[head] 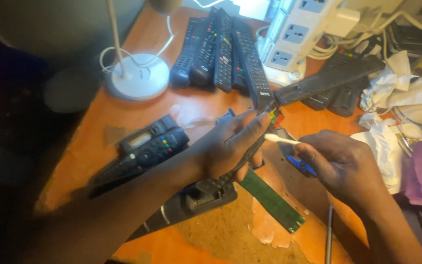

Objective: A person is seen cleaning the circuit board of a remote control using a small tool and a cotton swab, then carefully reassembling the remote components on a workbench.

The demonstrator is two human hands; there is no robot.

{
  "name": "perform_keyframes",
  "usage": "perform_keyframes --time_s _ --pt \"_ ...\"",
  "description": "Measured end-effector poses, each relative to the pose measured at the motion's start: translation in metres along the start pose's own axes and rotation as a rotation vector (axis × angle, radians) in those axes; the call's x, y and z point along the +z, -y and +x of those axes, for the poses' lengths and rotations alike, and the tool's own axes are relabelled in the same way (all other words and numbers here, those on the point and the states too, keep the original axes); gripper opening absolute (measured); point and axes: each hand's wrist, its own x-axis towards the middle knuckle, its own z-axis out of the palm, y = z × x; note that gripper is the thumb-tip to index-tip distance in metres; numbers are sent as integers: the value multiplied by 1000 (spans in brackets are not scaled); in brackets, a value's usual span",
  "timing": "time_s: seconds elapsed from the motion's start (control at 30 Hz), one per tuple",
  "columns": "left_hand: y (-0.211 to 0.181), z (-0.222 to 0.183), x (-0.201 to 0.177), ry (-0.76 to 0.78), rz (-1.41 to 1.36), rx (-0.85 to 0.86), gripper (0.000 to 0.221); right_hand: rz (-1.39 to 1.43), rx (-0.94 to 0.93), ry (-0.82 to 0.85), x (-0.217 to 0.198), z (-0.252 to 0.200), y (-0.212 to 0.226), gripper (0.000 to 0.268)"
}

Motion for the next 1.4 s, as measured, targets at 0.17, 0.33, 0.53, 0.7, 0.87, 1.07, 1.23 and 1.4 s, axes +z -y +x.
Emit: perform_keyframes --time_s 0.17,0.33,0.53,0.7,0.87,1.07,1.23,1.4 --pt "-11 -4 2 19 161 -70 53 60 -106 84 17 -12 3 20" --pt "-12 -5 2 14 194 -68 51 -14 -41 -82 3 -10 4 18" --pt "-18 -8 1 42 177 -141 54 20 -174 31 4 -9 13 23" --pt "-15 -7 1 51 137 -104 53 -29 -67 -100 14 -20 -12 14" --pt "-18 -6 -1 59 154 -137 62 -10 -100 -95 5 -9 -9 16" --pt "-25 -7 0 -45 170 -285 71 -9 -19 -270 6 -18 -9 17" --pt "-23 -8 2 65 87 -252 92 119 -233 -54 12 -11 29 22" --pt "-29 -9 6 7 116 -367 93 -92 52 -230 4 -16 18 34"
